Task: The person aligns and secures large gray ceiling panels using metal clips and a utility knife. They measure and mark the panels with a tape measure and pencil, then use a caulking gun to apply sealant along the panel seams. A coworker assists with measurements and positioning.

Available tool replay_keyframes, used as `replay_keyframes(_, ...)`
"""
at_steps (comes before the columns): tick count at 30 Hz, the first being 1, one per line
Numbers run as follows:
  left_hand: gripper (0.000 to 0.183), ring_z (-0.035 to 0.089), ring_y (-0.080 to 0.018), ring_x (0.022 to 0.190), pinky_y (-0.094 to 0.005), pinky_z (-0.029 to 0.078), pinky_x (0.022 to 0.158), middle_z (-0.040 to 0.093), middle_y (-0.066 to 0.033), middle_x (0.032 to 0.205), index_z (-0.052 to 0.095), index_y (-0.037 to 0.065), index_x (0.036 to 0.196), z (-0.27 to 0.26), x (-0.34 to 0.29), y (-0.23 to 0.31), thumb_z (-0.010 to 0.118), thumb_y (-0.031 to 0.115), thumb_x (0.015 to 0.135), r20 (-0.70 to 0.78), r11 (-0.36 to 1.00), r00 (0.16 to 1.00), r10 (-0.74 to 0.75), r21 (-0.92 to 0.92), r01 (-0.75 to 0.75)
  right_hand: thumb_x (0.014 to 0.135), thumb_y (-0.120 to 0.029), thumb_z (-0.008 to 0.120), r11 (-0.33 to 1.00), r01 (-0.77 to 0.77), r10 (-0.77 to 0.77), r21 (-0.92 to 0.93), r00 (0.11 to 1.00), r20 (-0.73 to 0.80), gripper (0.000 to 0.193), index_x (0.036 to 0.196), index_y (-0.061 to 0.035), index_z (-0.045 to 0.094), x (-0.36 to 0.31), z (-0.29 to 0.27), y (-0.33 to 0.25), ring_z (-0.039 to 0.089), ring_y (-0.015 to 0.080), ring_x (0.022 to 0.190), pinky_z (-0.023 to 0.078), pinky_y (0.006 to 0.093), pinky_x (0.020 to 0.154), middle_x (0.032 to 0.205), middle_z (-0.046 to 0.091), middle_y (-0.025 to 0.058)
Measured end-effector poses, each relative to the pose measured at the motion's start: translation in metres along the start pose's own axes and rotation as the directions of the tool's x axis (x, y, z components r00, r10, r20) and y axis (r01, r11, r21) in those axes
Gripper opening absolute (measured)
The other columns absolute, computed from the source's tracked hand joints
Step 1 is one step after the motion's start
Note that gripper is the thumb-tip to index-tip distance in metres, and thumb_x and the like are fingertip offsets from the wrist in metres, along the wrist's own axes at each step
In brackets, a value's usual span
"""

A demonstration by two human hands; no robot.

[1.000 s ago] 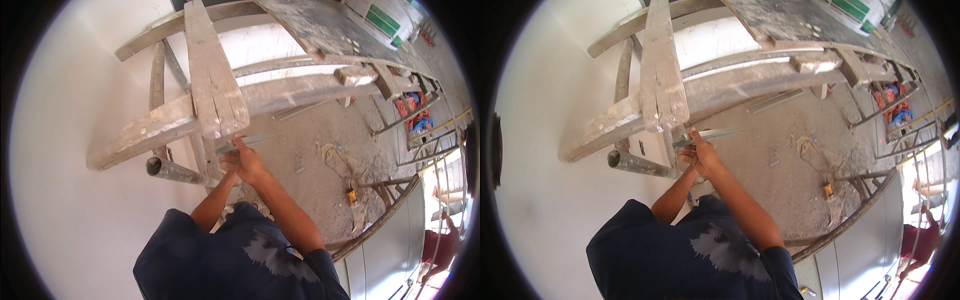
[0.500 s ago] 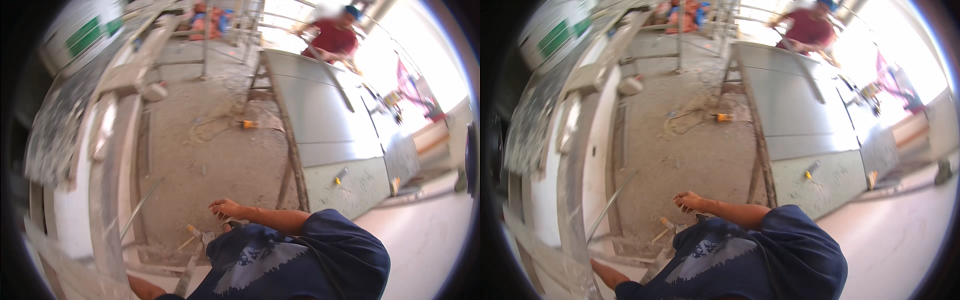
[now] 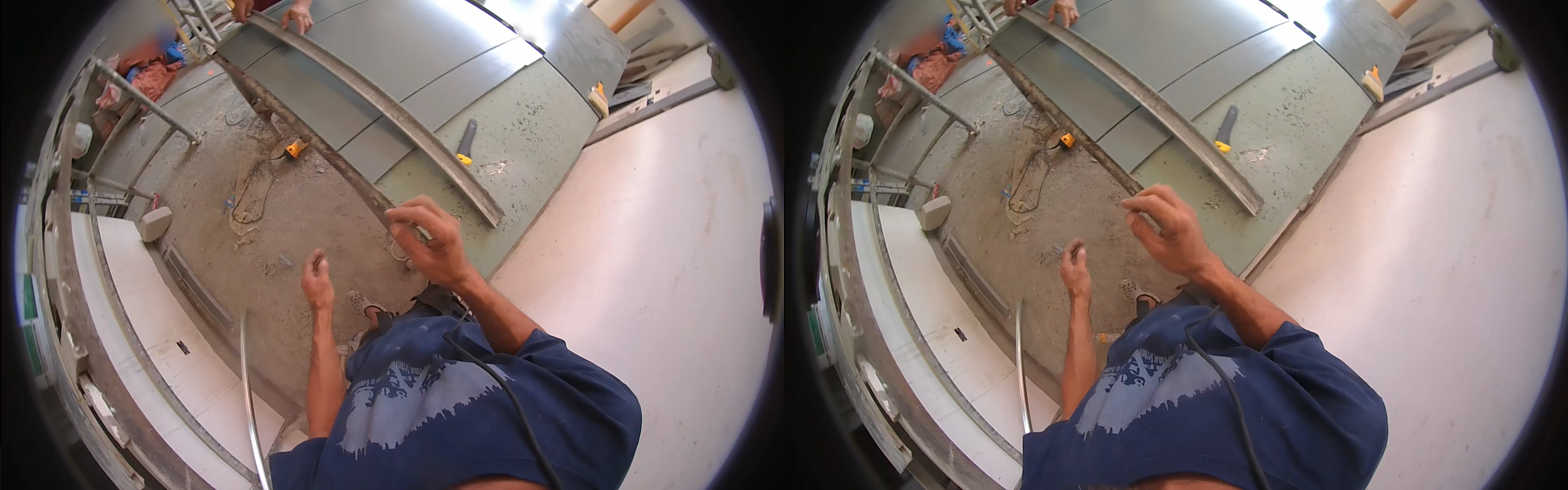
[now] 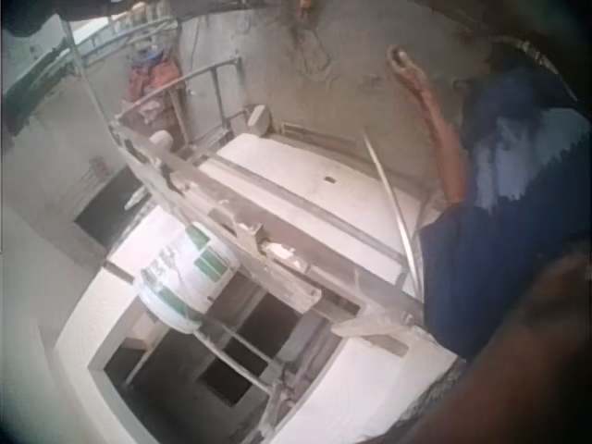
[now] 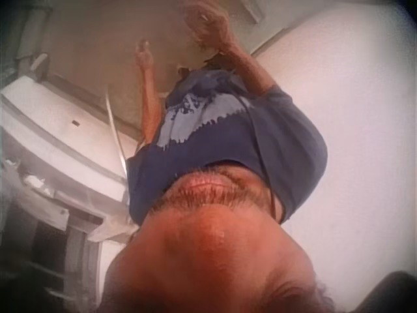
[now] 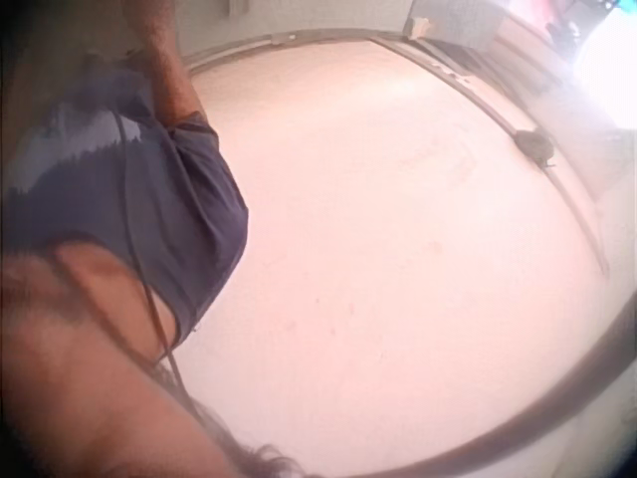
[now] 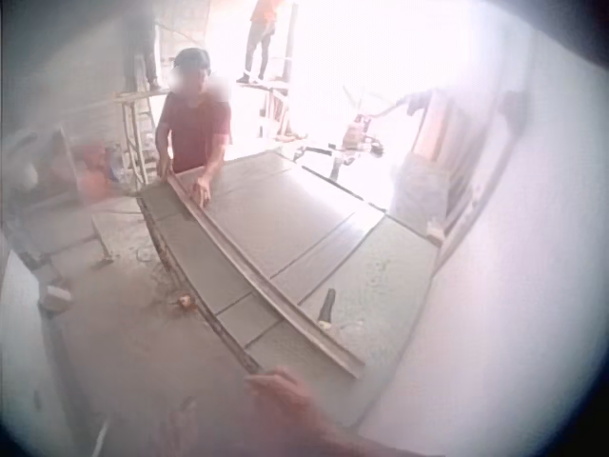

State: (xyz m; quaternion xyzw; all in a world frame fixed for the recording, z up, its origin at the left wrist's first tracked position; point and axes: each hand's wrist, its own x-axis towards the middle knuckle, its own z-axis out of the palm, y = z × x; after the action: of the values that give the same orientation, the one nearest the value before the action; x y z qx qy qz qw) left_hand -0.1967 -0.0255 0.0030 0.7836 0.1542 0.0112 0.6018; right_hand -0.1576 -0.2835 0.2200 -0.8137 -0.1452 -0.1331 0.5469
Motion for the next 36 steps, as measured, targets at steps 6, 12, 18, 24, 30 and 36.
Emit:
replay_keyframes(6,0.042,0.049,-0.0337,0.132,-0.0482,0.036,0.113,0.053,-0.0169,0.141,0.055,0.006,0.135,0.204,0.05,0.15,0.055,0.03,0.101,0.166,0.873,0.885,0.435,0.162,-0.46,0.08,-0.028,0.079,0.747,-0.194,0.167,-0.635,0.981,-0.104,0.053,0.124,-0.0043,0.062,-0.001,-0.166,0.125,0.049,0.036,0.115,0.045,0.0465,0.096,0.124,0.053,0.0173)
replay_keyframes(12,0.063,0.042,-0.0362,0.138,-0.0541,0.028,0.115,0.047,-0.0167,0.148,0.048,0.011,0.142,0.288,0.044,0.14,0.055,0.055,0.097,0.035,0.733,0.9,0.435,0.567,-0.376,0.079,-0.04,0.079,0.825,-0.245,0.481,-0.51,0.777,0.406,0.068,0.132,-0.0052,0.054,-0.037,-0.205,0.198,0.054,0.037,0.113,0.049,0.0453,0.095,0.121,0.053,0.0172)
replay_keyframes(18,0.067,0.044,-0.0387,0.136,-0.0541,0.029,0.114,0.051,-0.0196,0.144,0.048,0.006,0.142,0.284,0.046,0.134,0.059,0.052,0.094,0.05,0.695,0.863,0.502,0.571,-0.437,0.08,-0.039,0.076,0.893,-0.174,0.374,-0.415,0.799,0.47,0.057,0.122,-0.004,0.057,-0.03,-0.199,0.222,0.058,0.0339,0.114,0.049,0.0444,0.095,0.119,0.058,0.0143)
replay_keyframes(24,0.066,0.044,-0.0409,0.135,-0.0552,0.03,0.113,0.05,-0.0221,0.144,0.047,0.006,0.144,0.292,0.041,0.13,0.061,0.047,0.094,-0.022,0.757,0.892,0.451,0.539,-0.37,0.084,-0.034,0.071,0.926,-0.041,0.222,-0.374,0.862,0.455,0.044,0.115,-0.0051,0.061,-0.026,-0.181,0.235,0.061,0.0312,0.104,0.05,0.044,0.086,0.104,0.063,0.0124)
replay_keyframes(30,0.063,0.044,-0.0413,0.135,-0.0536,0.033,0.113,0.052,-0.0236,0.142,0.049,0.005,0.142,0.289,0.042,0.134,0.064,0.04,0.093,-0.054,0.764,0.915,0.401,0.57,-0.301,0.083,-0.034,0.072,0.954,0.023,0.126,-0.299,0.875,0.468,0.038,0.107,-0.0068,0.063,-0.014,-0.182,0.239,0.064,0.0289,0.087,0.05,0.0416,0.074,0.088,0.063,0.0083)
replay_keyframes(36,0.056,0.049,-0.037,0.132,-0.0504,0.035,0.111,0.058,-0.0191,0.135,0.054,0.006,0.138,0.286,0.038,0.135,0.069,0.03,0.089,-0.135,0.764,0.852,0.505,0.529,-0.369,0.08,-0.038,0.075,0.958,0.021,0.157,-0.285,0.794,0.587,0.04,0.105,-0.0074,0.066,0.003,-0.179,0.239,0.066,0.0294,0.08,0.051,0.0406,0.069,0.084,0.065,0.0078)
